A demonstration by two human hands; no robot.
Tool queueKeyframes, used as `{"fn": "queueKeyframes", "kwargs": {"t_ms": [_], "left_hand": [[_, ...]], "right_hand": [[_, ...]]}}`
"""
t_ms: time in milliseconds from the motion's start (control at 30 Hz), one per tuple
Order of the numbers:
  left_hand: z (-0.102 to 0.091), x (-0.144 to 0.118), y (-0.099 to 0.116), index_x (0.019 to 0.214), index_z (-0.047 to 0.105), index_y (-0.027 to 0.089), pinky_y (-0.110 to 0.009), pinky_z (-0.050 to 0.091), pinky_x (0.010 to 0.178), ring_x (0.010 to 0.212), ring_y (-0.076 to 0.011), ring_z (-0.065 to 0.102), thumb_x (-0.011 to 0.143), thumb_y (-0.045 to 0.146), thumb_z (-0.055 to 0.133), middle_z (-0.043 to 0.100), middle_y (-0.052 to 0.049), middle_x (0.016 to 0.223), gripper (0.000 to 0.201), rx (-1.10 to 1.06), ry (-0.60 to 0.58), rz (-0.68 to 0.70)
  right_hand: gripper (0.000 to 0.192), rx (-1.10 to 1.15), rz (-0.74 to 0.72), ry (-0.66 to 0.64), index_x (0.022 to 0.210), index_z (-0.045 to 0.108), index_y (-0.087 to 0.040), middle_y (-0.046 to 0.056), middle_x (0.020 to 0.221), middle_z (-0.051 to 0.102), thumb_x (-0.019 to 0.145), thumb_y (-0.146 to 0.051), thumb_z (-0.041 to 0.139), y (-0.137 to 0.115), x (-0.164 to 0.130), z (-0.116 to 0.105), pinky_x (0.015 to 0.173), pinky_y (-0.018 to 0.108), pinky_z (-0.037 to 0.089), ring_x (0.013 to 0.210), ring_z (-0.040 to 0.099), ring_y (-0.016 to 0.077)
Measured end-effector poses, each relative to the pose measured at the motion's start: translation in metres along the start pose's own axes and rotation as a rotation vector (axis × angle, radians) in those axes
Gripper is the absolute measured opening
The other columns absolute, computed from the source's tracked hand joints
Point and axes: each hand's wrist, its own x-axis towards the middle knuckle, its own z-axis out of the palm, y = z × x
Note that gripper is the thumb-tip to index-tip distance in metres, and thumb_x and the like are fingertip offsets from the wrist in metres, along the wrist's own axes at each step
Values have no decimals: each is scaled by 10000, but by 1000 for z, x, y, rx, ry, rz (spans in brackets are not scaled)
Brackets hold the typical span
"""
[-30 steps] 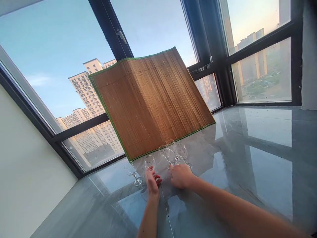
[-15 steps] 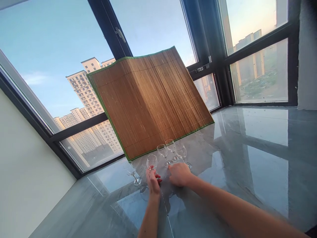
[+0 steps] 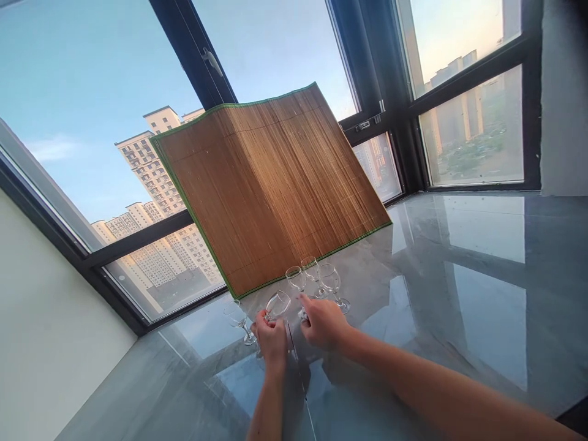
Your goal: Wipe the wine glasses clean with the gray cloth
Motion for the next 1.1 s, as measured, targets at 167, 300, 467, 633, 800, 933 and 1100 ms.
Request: {"fn": "queueKeyframes", "kwargs": {"t_ms": [167, 300, 467, 633, 800, 933, 1100], "left_hand": [[-1, -11, 10, 969, 599, 246, -340, 413, 806, 779, -196, 505, 605, 96, 660, 458, 9, 845, 398, 247, 4, 126], [3, -21, 11, 922, 637, 242, -303, 390, 707, 702, -175, 473, 634, 145, 716, 495, -9, 870, 314, 284, -155, 251], [3, -20, 10, 834, 657, 232, -301, 363, 691, 695, -184, 449, 651, 123, 708, 521, -24, 834, 219, 237, -209, 364], [1, -15, 9, 746, 651, 225, -296, 340, 664, 689, -191, 445, 666, 95, 656, 518, -21, 783, 153, 247, -212, 393], [1, -17, 9, 608, 609, 215, -286, 306, 657, 676, -189, 441, 645, -14, 570, 503, -21, 708, 236, 214, -243, 392], [0, -20, 13, 623, 620, 221, -292, 330, 718, 737, -213, 461, 609, -78, 537, 514, -28, 731, 311, 91, -247, 392], [-3, -20, 14, 662, 616, 223, -302, 353, 768, 792, -222, 474, 616, -70, 527, 525, -32, 783, 310, 87, -185, 418]], "right_hand": [[581, 178, -152, 79, 1330, 464, -209, 45, 906, 731, 752, -203, 528, -5, -4, -1, 622, 278, 316, 738, 639, 202], [567, 226, -180, 110, 1346, 456, -214, 46, 955, 726, 782, -210, 520, -3, -3, 4, 638, 278, 326, 760, 636, 200], [554, 238, -149, 193, 1384, 414, -202, 63, 1037, 721, 835, -194, 487, 1, -2, 7, 670, 280, 355, 795, 642, 199], [475, 216, -97, 202, 1378, 421, -223, 53, 1054, 725, 905, -240, 464, 0, -3, 9, 664, 279, 356, 795, 654, 198], [438, 210, -65, 233, 1358, 435, -225, 57, 1099, 716, 920, -227, 453, 4, 1, 8, 658, 282, 350, 820, 663, 209], [383, 234, 25, 290, 1323, 451, -211, 65, 1083, 715, 941, -240, 433, 9, 6, 7, 657, 283, 357, 823, 663, 221], [399, 309, 51, 334, 1334, 407, -192, 81, 1061, 707, 939, -243, 428, 11, 8, 12, 691, 291, 398, 856, 657, 231]]}}
